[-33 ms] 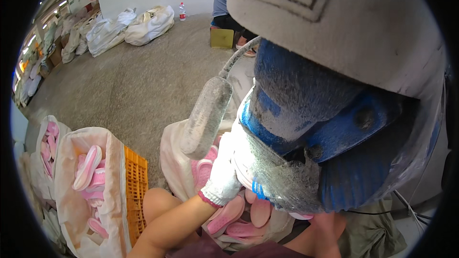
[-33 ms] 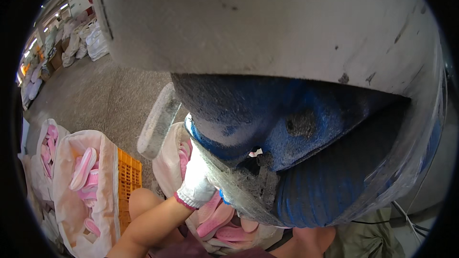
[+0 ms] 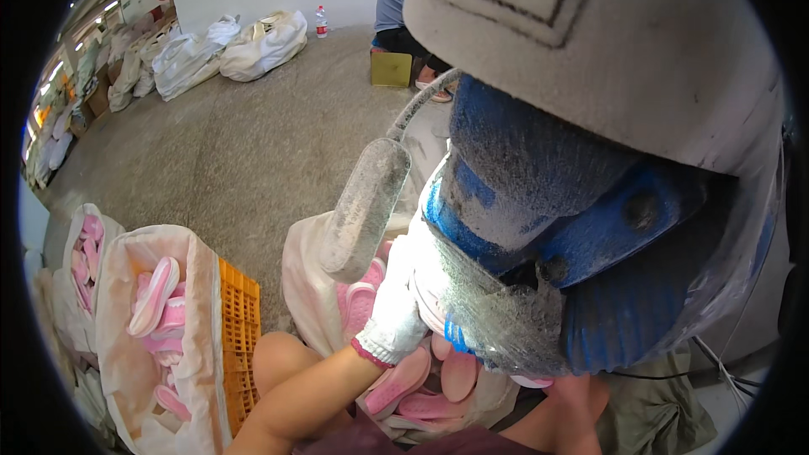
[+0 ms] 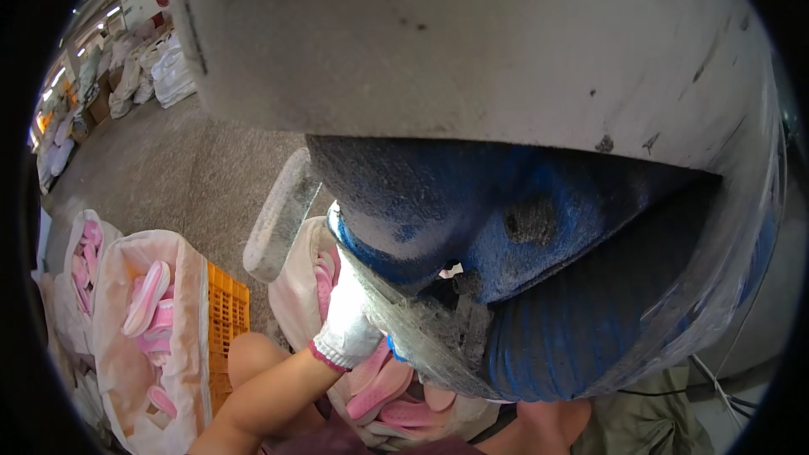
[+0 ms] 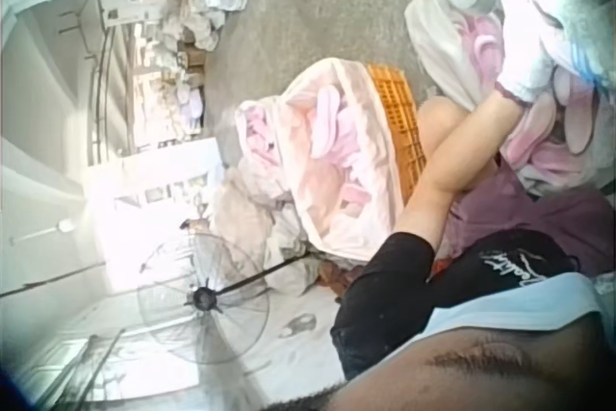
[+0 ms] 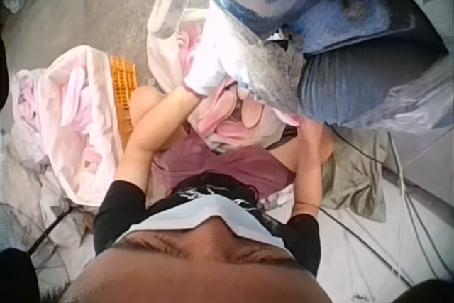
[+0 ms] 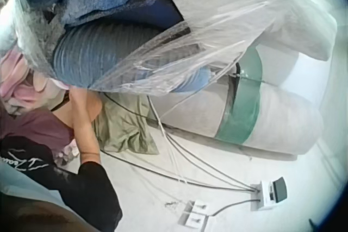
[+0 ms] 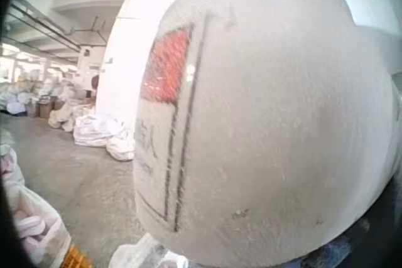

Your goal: The person sits on the floor and uses a rotating sanding machine to smooth the edges of pink slippers. They pick up slippers from a nearby pile, press them against the spinning wheel, and place the finished items into a yellow crate.

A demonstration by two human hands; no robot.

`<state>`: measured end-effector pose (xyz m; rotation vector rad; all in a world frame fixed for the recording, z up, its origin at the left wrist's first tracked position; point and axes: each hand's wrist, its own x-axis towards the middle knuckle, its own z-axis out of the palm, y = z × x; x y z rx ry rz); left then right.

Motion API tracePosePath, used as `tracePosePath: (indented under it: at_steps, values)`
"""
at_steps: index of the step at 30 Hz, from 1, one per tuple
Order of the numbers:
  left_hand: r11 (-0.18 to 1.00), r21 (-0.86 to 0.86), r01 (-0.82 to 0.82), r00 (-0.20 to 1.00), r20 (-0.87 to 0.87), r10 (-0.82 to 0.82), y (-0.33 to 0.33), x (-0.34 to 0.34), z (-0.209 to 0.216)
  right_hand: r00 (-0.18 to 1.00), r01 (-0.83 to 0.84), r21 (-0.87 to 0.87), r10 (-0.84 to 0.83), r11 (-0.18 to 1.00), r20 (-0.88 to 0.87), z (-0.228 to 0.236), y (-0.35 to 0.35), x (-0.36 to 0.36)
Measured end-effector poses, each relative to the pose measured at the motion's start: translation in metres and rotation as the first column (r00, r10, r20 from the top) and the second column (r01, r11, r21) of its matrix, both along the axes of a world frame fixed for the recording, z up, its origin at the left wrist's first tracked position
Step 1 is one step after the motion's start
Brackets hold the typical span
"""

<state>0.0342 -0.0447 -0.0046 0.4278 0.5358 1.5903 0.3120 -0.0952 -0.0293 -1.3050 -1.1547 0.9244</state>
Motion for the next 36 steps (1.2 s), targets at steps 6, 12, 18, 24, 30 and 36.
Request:
tracePosePath:
  at_steps: [6,12,18,24,30,36]
  values:
    - [0.997,-0.069,-0.032,0.999,-0.018,0.031,0.000,0.006,0.003,0.987,-0.120,-0.046,0.115,0.992,-0.109,0.023,0.000,-0.003]
    - [0.983,-0.182,-0.016,0.997,0.073,0.030,0.001,0.009,0.005,0.883,-0.394,-0.172,0.321,0.903,-0.341,0.024,-0.025,-0.045]
    - [0.962,-0.220,-0.159,0.987,-0.070,0.147,-0.010,0.011,0.000,0.847,-0.280,-0.186,0.151,0.942,-0.510,-0.003,-0.036,-0.108]
    - [0.983,-0.027,-0.181,0.714,-0.691,0.113,-0.016,-0.012,-0.015,0.964,-0.190,-0.012,0.184,0.982,-0.191,-0.002,-0.012,-0.135]
    - [0.979,-0.193,-0.071,0.996,0.047,0.082,0.001,-0.012,-0.032,0.943,-0.215,0.022,0.213,0.976,-0.256,0.004,0.044,-0.157]
    - [0.993,-0.076,-0.092,0.987,-0.142,0.080,-0.001,-0.014,-0.012,0.810,-0.261,-0.033,0.200,0.965,-0.552,-0.007,0.077,-0.178]
